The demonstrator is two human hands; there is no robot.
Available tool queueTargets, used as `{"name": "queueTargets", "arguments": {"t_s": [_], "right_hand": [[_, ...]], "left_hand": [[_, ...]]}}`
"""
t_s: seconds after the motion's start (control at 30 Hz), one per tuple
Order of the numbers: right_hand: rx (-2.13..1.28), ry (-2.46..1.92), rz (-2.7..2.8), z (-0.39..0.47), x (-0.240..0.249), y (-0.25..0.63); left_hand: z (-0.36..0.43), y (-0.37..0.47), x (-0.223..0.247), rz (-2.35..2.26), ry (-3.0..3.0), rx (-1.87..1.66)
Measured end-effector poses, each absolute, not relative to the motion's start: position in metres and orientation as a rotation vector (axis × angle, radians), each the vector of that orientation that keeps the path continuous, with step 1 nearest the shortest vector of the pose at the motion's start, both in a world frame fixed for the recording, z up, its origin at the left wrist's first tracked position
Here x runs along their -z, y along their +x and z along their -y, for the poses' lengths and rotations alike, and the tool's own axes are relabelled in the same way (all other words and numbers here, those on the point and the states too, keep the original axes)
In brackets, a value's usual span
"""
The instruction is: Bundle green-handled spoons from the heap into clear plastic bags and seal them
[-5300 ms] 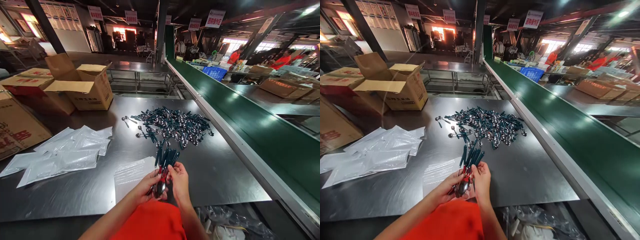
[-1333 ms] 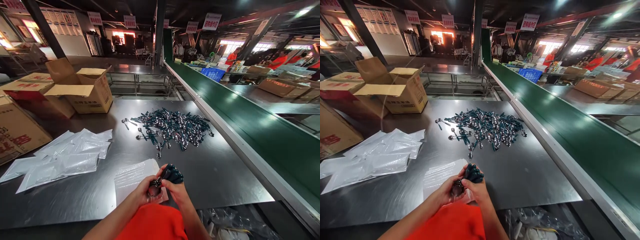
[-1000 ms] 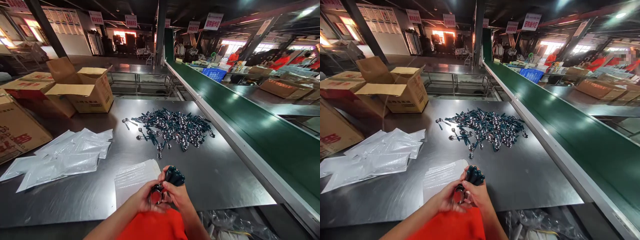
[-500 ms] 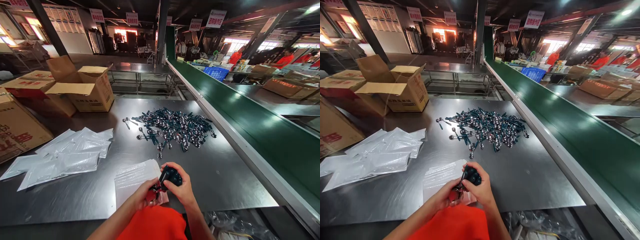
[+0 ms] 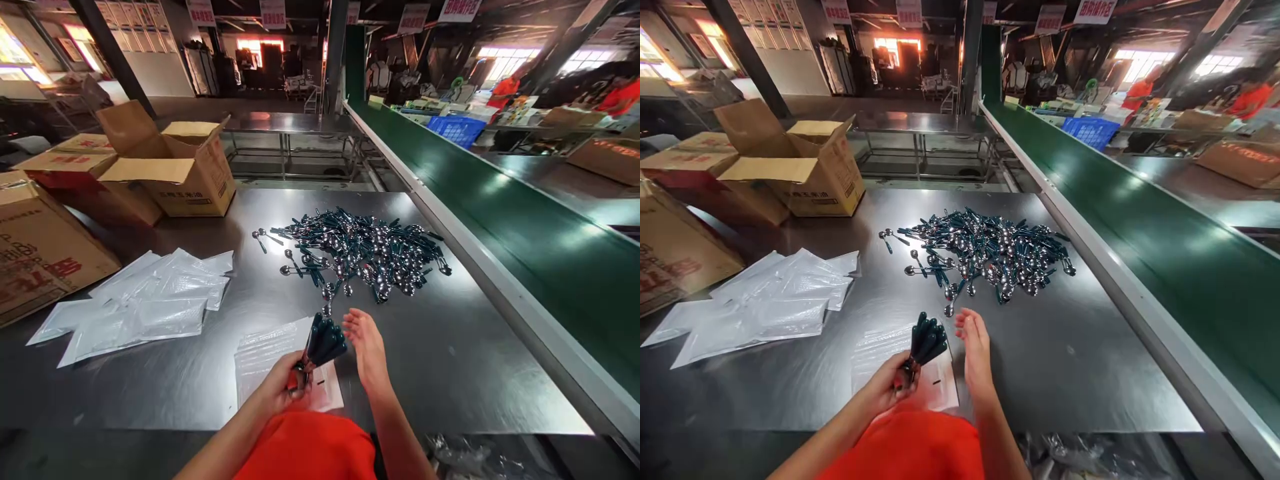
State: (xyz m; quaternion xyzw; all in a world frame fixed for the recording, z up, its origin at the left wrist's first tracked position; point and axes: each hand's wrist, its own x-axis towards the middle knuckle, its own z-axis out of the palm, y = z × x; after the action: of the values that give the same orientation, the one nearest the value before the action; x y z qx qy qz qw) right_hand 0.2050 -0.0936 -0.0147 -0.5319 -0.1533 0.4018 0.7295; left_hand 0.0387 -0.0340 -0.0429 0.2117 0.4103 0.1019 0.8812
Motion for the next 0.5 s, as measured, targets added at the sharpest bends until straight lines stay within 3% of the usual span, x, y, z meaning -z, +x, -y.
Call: {"name": "queueTargets", "arguments": {"t_s": [0.23, 0.5], "right_hand": [[-1.089, -1.266, 0.696, 0.089, 0.025, 0.172], [-0.954, -1.519, 0.746, 0.084, 0.028, 0.163]], "left_hand": [[0.012, 0.045, 0.035, -0.886, 0.462, -0.372], [0.012, 0.05, 0.03, -0.912, 0.527, -0.384]]}}
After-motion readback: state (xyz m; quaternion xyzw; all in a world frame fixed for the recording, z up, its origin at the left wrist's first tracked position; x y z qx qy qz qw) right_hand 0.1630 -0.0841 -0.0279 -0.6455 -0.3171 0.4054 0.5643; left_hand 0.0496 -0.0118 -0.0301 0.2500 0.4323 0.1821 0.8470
